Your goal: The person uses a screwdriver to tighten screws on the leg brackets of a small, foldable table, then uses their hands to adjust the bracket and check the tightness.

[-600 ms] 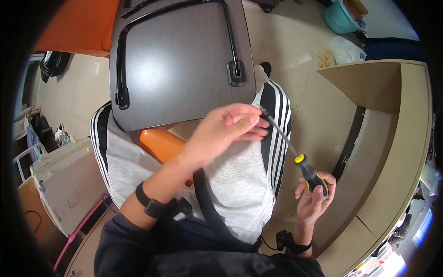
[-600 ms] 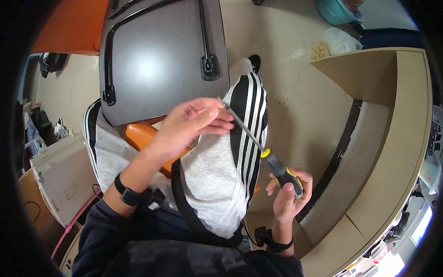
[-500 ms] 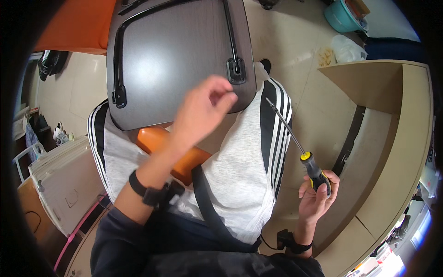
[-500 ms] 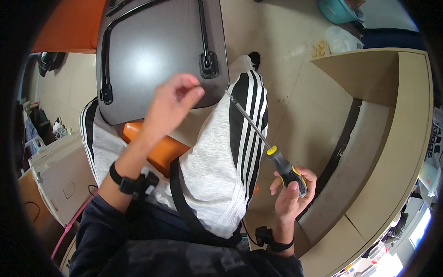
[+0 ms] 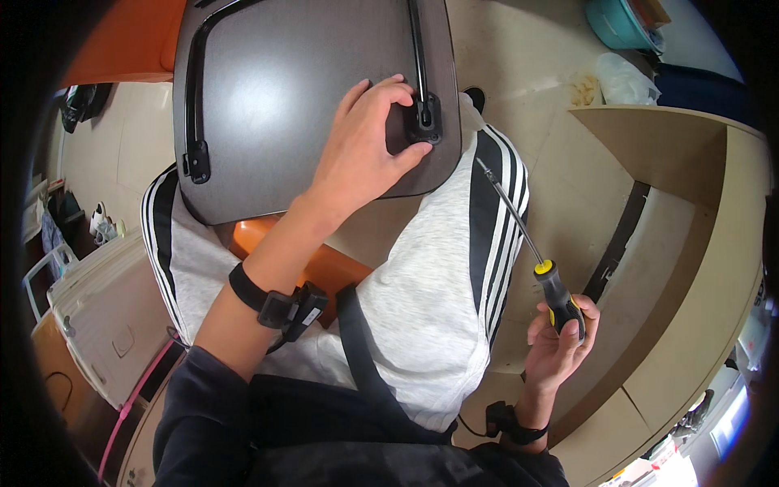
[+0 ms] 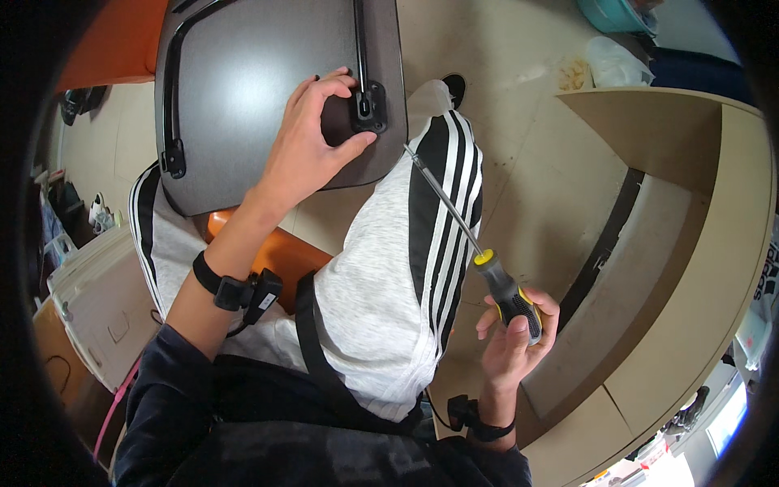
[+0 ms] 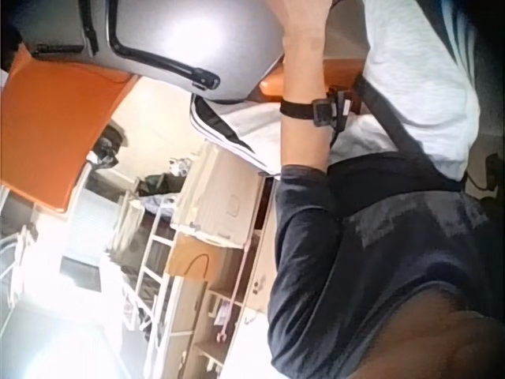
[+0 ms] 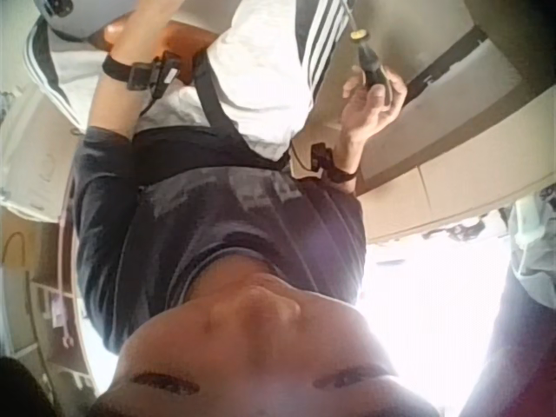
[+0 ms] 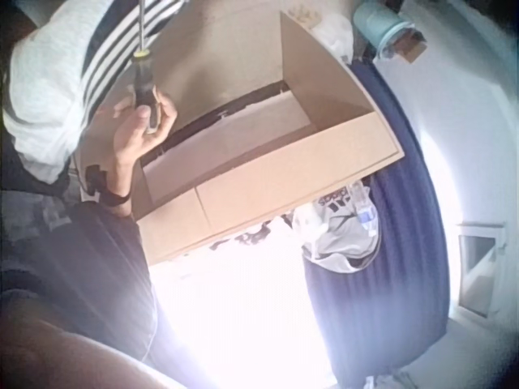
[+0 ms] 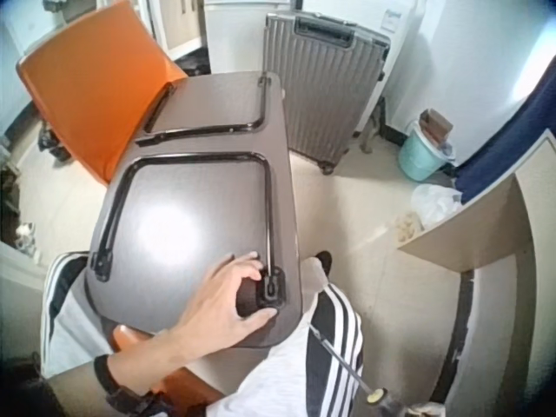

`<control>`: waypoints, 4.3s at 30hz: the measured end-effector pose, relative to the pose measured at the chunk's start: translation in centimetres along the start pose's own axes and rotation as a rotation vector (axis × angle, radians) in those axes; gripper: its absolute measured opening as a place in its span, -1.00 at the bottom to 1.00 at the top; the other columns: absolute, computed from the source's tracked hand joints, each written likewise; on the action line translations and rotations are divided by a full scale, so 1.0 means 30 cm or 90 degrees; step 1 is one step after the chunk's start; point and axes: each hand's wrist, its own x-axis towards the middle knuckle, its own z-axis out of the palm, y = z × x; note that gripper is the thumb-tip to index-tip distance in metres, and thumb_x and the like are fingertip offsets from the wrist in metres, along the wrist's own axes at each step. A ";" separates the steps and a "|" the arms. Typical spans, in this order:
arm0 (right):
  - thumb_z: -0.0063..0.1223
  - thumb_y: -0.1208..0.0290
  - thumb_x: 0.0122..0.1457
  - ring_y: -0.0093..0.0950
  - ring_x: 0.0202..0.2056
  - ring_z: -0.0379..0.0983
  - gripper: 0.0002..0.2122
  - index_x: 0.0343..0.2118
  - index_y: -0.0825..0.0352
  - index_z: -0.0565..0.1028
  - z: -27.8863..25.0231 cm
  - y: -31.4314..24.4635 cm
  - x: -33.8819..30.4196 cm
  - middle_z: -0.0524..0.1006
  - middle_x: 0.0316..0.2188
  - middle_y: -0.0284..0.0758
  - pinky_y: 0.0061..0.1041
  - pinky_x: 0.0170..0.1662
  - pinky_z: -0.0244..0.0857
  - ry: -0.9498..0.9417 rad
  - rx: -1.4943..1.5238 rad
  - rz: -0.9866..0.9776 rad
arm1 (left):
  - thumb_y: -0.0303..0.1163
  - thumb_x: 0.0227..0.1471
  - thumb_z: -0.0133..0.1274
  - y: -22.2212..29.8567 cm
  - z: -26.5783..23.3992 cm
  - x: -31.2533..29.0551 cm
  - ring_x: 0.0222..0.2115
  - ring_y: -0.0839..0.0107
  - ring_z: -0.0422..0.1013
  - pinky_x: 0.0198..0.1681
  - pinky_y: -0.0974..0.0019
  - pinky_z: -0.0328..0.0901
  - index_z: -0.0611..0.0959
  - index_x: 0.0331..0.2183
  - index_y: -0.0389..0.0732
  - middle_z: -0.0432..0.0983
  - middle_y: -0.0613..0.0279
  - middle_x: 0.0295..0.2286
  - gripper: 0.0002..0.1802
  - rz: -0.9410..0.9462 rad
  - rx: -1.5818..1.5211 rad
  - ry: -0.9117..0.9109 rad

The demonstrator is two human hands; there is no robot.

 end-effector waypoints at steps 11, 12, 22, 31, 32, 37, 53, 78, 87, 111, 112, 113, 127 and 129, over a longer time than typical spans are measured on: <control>0.14 0.13 0.19 -0.45 -0.66 0.40 -0.54 -0.08 0.43 0.31 0.024 -0.008 0.016 0.54 -0.38 0.00 -0.59 -0.63 0.19 -0.012 -0.025 0.001 | -0.35 -0.13 0.30 -0.025 0.004 -0.013 0.15 0.24 0.26 0.29 0.02 -0.03 0.42 -0.12 -0.16 0.46 0.19 -0.01 -0.47 0.032 0.037 0.003; 0.14 0.13 0.19 -0.45 -0.66 0.40 -0.54 -0.08 0.43 0.31 0.024 -0.007 0.015 0.54 -0.38 0.00 -0.59 -0.63 0.19 -0.011 -0.025 0.001 | -0.35 -0.13 0.30 -0.021 0.006 -0.012 0.15 0.24 0.26 0.29 0.02 -0.03 0.42 -0.12 -0.16 0.46 0.19 -0.01 -0.47 0.032 0.036 0.002; 0.16 0.17 0.18 -0.47 -0.63 0.42 -0.56 -0.09 0.43 0.31 0.035 -0.009 0.017 0.54 -0.38 -0.01 -0.60 -0.61 0.23 -0.011 -0.034 -0.007 | -0.31 -0.12 0.30 -0.020 0.008 -0.012 0.15 0.24 0.26 0.29 0.02 -0.02 0.45 -0.13 -0.15 0.48 0.22 -0.02 -0.50 0.031 0.045 0.015; 0.18 0.37 0.15 -0.57 -0.56 0.44 -0.65 -0.12 0.44 0.33 0.089 -0.086 0.119 0.54 -0.41 -0.16 -0.66 -0.47 0.31 -0.034 -0.190 -0.043 | -0.32 -0.15 0.32 -0.023 0.008 -0.014 0.15 0.24 0.26 0.29 0.01 -0.01 0.47 -0.19 -0.15 0.49 0.22 -0.03 -0.53 0.027 0.027 0.018; 0.21 0.38 0.13 -0.58 -0.55 0.45 -0.64 -0.12 0.43 0.33 0.091 -0.096 0.133 0.53 -0.42 -0.18 -0.67 -0.46 0.31 -0.055 -0.240 -0.069 | -0.32 -0.14 0.32 -0.021 0.007 -0.013 0.15 0.24 0.26 0.29 0.02 -0.02 0.48 -0.19 -0.15 0.50 0.23 -0.03 -0.54 0.025 0.031 0.017; 0.27 0.38 0.06 -0.63 -0.51 0.44 -0.64 -0.17 0.41 0.37 0.127 -0.153 0.200 0.52 -0.43 -0.26 -0.72 -0.38 0.29 -0.092 -0.377 -0.134 | -0.32 -0.14 0.32 -0.021 0.010 -0.015 0.16 0.26 0.26 0.29 0.02 -0.02 0.49 -0.21 -0.16 0.51 0.22 -0.04 -0.56 0.023 0.029 0.026; 0.27 0.44 -0.01 -0.54 -0.41 0.48 -0.70 -0.22 0.37 0.43 0.223 -0.280 0.322 0.54 -0.42 -0.27 -0.64 -0.24 0.33 -0.132 -0.571 -0.233 | -0.35 -0.14 0.30 -0.018 0.008 -0.010 0.16 0.23 0.25 0.30 0.02 -0.04 0.51 -0.23 -0.17 0.52 0.21 -0.04 -0.60 0.006 0.015 0.015; 0.25 0.51 -0.03 -0.60 -0.45 0.45 -0.72 -0.24 0.34 0.43 0.423 -0.415 0.485 0.55 -0.44 -0.33 -0.68 -0.28 0.31 -0.325 -0.658 -0.277 | -0.37 -0.17 0.32 -0.003 -0.016 -0.002 0.16 0.21 0.26 0.29 0.01 -0.01 0.55 -0.26 -0.20 0.51 0.16 -0.02 -0.62 0.006 0.023 0.011; 0.26 0.61 -0.08 -0.48 -0.51 0.48 -0.73 -0.27 0.38 0.47 0.540 -0.514 0.572 0.54 -0.47 -0.31 -0.64 -0.38 0.33 -0.553 -0.762 -0.469 | -0.39 -0.17 0.32 -0.001 -0.027 -0.001 0.16 0.22 0.26 0.29 0.00 0.00 0.54 -0.26 -0.21 0.50 0.16 -0.02 -0.62 -0.001 0.012 0.010; 0.13 0.34 0.15 -0.27 -0.45 0.45 -0.77 -0.19 0.30 0.43 0.673 -0.593 0.492 0.47 -0.36 -0.26 -0.43 -0.43 0.26 -0.591 -0.961 -0.542 | -0.41 -0.20 0.32 0.003 -0.039 0.004 0.14 0.22 0.28 0.27 0.01 0.03 0.54 -0.26 -0.22 0.51 0.18 -0.04 -0.60 -0.009 -0.023 0.022; 0.13 0.37 0.14 -0.25 -0.44 0.45 -0.76 -0.17 0.31 0.42 0.685 -0.588 0.483 0.46 -0.34 -0.25 -0.43 -0.42 0.28 -0.565 -1.030 -0.538 | -0.41 -0.20 0.32 0.001 -0.039 0.004 0.14 0.22 0.28 0.27 0.00 0.03 0.54 -0.26 -0.22 0.51 0.17 -0.04 -0.60 -0.004 -0.022 0.024; 0.14 0.41 0.13 -0.23 -0.43 0.45 -0.75 -0.15 0.31 0.40 0.695 -0.585 0.476 0.46 -0.31 -0.24 -0.43 -0.40 0.29 -0.537 -1.099 -0.534 | -0.41 -0.20 0.32 0.002 -0.039 0.004 0.14 0.21 0.28 0.27 0.00 0.03 0.54 -0.26 -0.22 0.51 0.17 -0.04 -0.60 0.001 -0.021 0.026; 0.11 0.20 0.17 -0.36 -0.50 0.50 -0.69 -0.12 0.27 0.43 0.713 -0.568 0.490 0.53 -0.37 -0.36 -0.52 -0.42 0.28 -0.534 -1.058 -0.651 | -0.41 -0.20 0.31 0.000 -0.038 0.002 0.13 0.20 0.29 0.27 0.00 0.03 0.55 -0.27 -0.22 0.51 0.17 -0.03 -0.61 0.002 -0.021 0.024; 0.12 0.19 0.15 -0.35 -0.49 0.51 -0.66 -0.10 0.28 0.42 0.710 -0.566 0.495 0.53 -0.32 -0.33 -0.51 -0.41 0.30 -0.606 -0.927 -0.603 | -0.41 -0.20 0.31 0.002 -0.035 0.002 0.13 0.20 0.29 0.26 0.00 0.03 0.55 -0.27 -0.23 0.51 0.17 -0.04 -0.62 0.003 -0.024 0.027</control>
